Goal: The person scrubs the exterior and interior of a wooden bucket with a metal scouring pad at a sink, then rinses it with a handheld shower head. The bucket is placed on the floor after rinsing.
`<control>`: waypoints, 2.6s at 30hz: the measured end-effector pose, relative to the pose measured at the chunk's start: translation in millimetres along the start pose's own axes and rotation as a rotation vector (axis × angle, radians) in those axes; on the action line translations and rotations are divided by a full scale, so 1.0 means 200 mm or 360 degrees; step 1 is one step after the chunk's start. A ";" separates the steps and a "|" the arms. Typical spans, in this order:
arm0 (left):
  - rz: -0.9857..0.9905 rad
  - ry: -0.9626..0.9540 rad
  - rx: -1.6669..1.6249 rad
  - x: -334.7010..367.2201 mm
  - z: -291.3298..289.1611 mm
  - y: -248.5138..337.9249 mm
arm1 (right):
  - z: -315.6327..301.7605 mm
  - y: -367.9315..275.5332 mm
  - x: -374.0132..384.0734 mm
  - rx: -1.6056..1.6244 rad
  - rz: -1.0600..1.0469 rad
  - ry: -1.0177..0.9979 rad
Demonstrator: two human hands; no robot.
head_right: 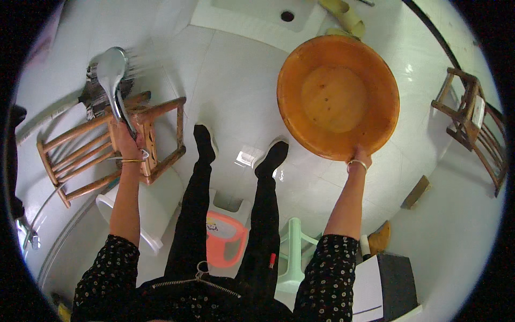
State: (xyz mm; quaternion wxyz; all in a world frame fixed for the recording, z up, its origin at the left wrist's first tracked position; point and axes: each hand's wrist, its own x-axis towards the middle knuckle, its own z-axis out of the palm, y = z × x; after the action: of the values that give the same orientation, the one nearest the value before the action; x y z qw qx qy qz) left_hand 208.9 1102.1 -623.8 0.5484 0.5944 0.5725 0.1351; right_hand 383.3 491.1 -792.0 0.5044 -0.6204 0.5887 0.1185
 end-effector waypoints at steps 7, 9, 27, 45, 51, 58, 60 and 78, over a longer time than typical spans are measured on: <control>0.0243 -0.0120 0.0686 -0.10 -0.08 -0.26 | -0.06 0.47 0.05 0.0331 0.0350 -0.0163; 0.0480 -0.0230 0.1037 -0.12 -0.08 -0.30 | -0.06 0.56 0.07 0.0385 0.0382 -0.0164; 0.1136 -0.0987 0.1472 0.09 0.03 -0.77 | 0.40 0.85 -0.88 -0.0752 0.0255 -0.0862; 0.1018 -0.1960 0.2296 0.21 0.23 -1.28 | 1.02 1.74 -1.27 -0.0149 0.1087 -0.0885; 0.1043 -0.1613 0.2270 0.31 0.35 -1.19 | 1.28 1.62 -1.19 0.0025 0.0924 -0.0914; 0.0580 -0.0946 0.1605 0.31 0.40 -0.84 | 1.41 1.20 -1.11 -0.0047 0.0500 -0.1232; 0.0471 -0.0695 0.1116 0.29 0.36 -0.78 | 1.48 1.16 -1.09 -0.0359 0.0328 -0.1092; -0.0255 -0.0019 -0.0813 0.32 -0.05 -0.35 | 2.84 1.25 -0.77 -0.1289 -0.0709 -0.1125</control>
State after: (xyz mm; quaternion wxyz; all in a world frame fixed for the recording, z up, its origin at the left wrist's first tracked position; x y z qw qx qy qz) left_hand 184.3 1142.2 -706.9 0.6929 0.3902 0.5618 0.2278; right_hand 381.1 1069.9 -1062.9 0.4055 -0.7956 0.1476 0.4252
